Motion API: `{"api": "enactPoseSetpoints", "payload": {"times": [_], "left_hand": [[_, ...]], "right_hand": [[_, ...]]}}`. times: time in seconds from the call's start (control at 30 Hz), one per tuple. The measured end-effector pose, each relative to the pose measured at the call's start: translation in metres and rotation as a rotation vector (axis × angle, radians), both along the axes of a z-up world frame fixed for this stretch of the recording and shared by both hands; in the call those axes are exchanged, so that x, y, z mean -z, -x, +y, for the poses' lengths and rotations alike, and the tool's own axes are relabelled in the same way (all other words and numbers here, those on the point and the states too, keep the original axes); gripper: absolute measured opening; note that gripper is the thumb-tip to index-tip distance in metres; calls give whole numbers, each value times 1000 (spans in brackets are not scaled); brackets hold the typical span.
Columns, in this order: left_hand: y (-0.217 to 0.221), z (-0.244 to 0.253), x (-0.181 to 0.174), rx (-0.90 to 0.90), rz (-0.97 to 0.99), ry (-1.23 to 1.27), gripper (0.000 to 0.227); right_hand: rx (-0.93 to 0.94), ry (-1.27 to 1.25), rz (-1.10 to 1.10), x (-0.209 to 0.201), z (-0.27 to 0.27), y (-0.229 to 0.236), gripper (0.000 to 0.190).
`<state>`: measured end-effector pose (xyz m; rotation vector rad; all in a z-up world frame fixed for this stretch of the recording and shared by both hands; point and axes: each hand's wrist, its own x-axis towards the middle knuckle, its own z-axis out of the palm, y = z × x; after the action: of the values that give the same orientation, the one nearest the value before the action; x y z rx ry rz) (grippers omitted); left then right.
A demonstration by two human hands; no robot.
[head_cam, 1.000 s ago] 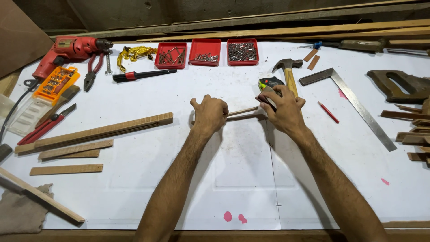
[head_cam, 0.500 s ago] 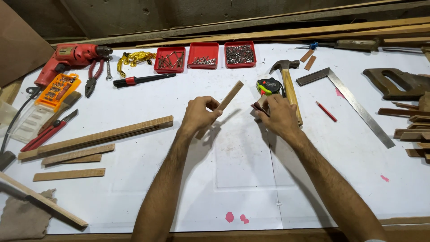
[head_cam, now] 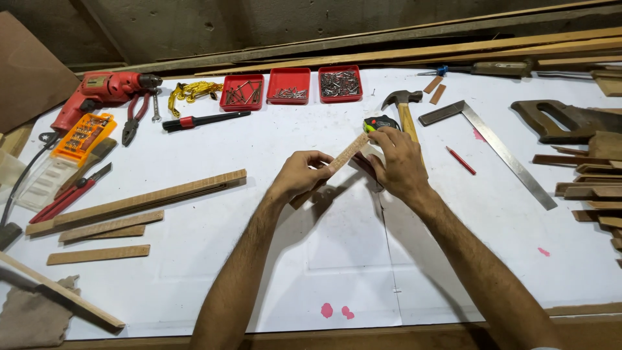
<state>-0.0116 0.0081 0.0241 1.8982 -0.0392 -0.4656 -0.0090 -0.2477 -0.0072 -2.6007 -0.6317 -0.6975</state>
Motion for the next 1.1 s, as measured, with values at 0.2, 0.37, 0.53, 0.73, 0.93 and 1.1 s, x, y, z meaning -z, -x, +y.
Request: {"api": "enactPoseSetpoints", "payload": {"times": [0.2, 0.37, 0.53, 0.73, 0.93, 1.1], "left_hand": [[-5, -22, 7, 184, -165, -80, 30], [10, -38, -9, 283, -300, -159, 42], [27, -43, 2, 287, -420, -177, 41], [54, -17, 2, 252, -655, -428, 31], [86, 35, -8, 153, -536, -576, 29], [114, 92, -12, 25, -576, -665, 27]], "right_hand": [[-119, 181, -85, -14, -31, 15, 33], [-91, 241, -99, -8, -56, 28, 28], [-94, 218, -67, -7, -64, 47, 27], [-193, 151, 91, -5, -38, 64, 33], [-366, 78, 88, -4, 24, 70, 27], [-419, 95, 184, -8, 90, 72, 22]]}}
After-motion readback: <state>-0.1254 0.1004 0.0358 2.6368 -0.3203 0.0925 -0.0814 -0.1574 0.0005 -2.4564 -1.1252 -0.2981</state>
